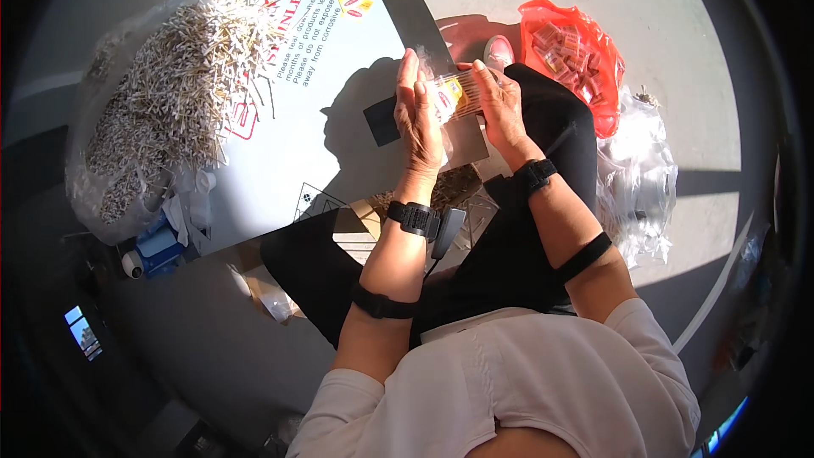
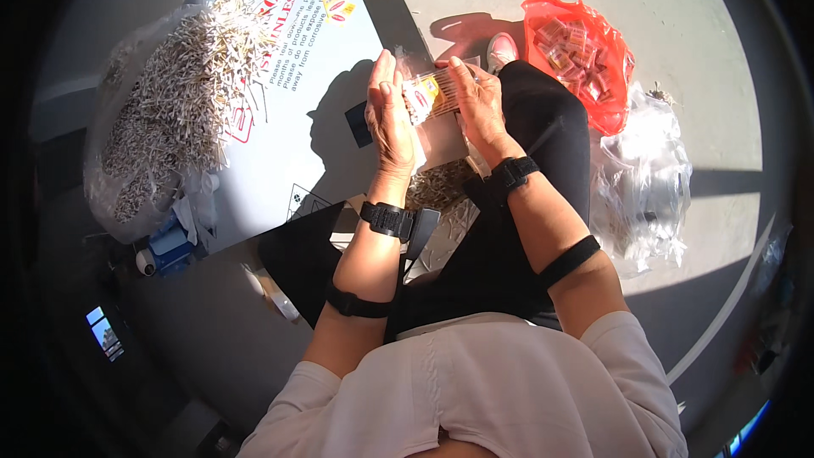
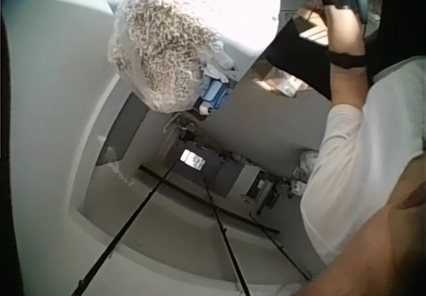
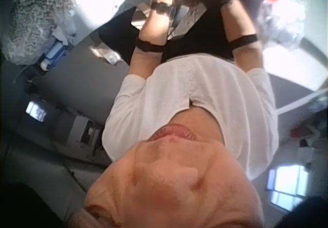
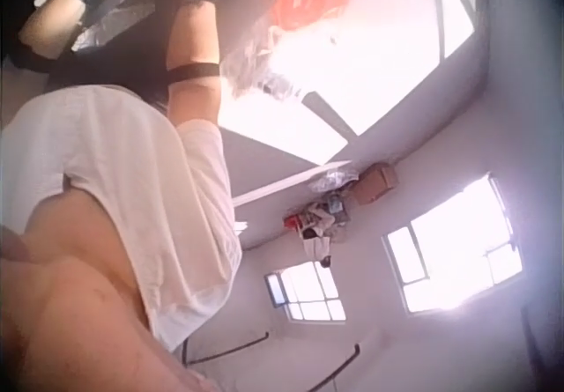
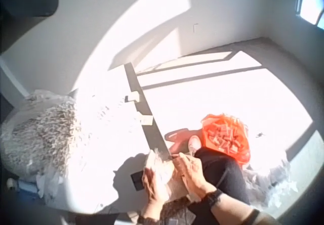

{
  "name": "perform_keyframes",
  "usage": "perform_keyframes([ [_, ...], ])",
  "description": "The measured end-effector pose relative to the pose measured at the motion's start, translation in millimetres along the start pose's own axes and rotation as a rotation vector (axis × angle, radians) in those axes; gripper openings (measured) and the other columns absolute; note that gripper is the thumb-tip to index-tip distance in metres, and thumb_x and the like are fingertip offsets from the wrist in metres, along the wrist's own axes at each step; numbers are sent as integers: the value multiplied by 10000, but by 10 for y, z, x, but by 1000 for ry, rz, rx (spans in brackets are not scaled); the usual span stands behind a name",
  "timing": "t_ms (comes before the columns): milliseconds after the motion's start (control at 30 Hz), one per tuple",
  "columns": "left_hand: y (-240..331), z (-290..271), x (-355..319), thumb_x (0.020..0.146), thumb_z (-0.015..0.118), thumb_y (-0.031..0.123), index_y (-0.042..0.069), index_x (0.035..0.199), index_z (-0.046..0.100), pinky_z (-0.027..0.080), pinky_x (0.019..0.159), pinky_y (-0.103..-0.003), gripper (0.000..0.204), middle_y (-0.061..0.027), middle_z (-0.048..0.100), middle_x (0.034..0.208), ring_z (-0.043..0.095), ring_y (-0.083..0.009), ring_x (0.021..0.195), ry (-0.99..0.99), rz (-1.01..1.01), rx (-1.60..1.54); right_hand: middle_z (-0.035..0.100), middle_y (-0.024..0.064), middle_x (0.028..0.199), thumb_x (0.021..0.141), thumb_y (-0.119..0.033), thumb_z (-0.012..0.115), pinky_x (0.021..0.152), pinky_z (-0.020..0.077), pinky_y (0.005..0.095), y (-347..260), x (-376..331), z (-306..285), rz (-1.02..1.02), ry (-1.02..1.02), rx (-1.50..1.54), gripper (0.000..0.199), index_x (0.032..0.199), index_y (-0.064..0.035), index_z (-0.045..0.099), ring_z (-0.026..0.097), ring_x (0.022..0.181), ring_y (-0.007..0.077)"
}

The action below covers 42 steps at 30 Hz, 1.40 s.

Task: Arranging cotton swabs from a bulk plastic bag into a sorting template for packaging.

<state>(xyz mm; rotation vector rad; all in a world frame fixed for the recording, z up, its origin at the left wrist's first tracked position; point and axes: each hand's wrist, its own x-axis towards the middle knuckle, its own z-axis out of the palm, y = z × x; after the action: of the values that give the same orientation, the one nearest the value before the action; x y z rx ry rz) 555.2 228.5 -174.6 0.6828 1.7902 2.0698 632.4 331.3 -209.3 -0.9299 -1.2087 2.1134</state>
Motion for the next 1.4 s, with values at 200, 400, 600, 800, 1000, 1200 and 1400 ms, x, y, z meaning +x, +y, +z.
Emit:
perform_keyframes([
  [200, -121, -927, 52, 875, 669, 71, 43, 1150, 574, 444, 856, -356, 293, -94, 612, 1077, 550, -245, 1015, 354, 268, 597, 615, 92, 1088, 953, -303, 635, 880, 439, 277, -165, -24, -89, -418, 440, -557, 401, 1195, 15, 611, 562, 956, 161],
  [400, 113, -2088, 682, 716, 785, 168, 95, 1000, 617, 405, 899, -468, 338, -116, 583, 978, 506, -335, 1017, 475, 160, 1302, 582, 127, 1092, 886, -79, 663, 837, 481, 340, -363, -275, 293, -832, 49, -757, 274, 1149, -24, 608, 577, 1003, 259],
  [600, 30, -2106, 782, 752, 723, 92, 100, 819, 600, 427, 852, -478, 140, -105, 567, 985, 507, -334, 999, 314, 125, 1426, 617, 108, 890, 832, -10, 680, 672, 529, 369, -48, -457, 964, -650, -471, -771, 182, 1006, -25, 631, 648, 814, 304],
  [800, 105, -1560, 44, 762, 712, 80, 95, 938, 576, 391, 857, -465, 223, -80, 541, 993, 494, -313, 1004, 152, 156, 1289, 597, 115, 1026, 804, -75, 707, 720, 550, 377, 74, -370, 1245, -701, -498, -898, 329, 1121, -62, 621, 653, 858, 300],
  [1000, 282, -2490, 679, 740, 759, 156, 87, 1093, 594, 381, 964, -481, 396, -135, 542, 1191, 456, -365, 1136, 402, 264, 1178, 570, 74, 1042, 746, -112, 737, 727, 552, 363, 174, -228, 1486, -837, -537, -1160, 314, 1044, -88, 637, 629, 919, 263],
  [1200, 317, -2583, 1331, 720, 768, 278, 63, 953, 647, 460, 858, -493, 340, -149, 613, 1043, 527, -366, 1061, 220, -167, 1448, 572, 67, 990, 746, -93, 724, 703, 551, 365, 186, -227, 1453, -796, -524, -1112, 206, 933, -80, 639, 624, 899, 262],
  [1400, 70, -2014, 939, 769, 680, 84, 77, 861, 613, 431, 811, -513, 114, -114, 619, 908, 557, -353, 970, 230, 44, 1444, 571, 68, 945, 751, -53, 699, 666, 543, 366, 232, -200, 1418, -833, -489, -1079, 142, 852, -63, 600, 630, 838, 261],
])
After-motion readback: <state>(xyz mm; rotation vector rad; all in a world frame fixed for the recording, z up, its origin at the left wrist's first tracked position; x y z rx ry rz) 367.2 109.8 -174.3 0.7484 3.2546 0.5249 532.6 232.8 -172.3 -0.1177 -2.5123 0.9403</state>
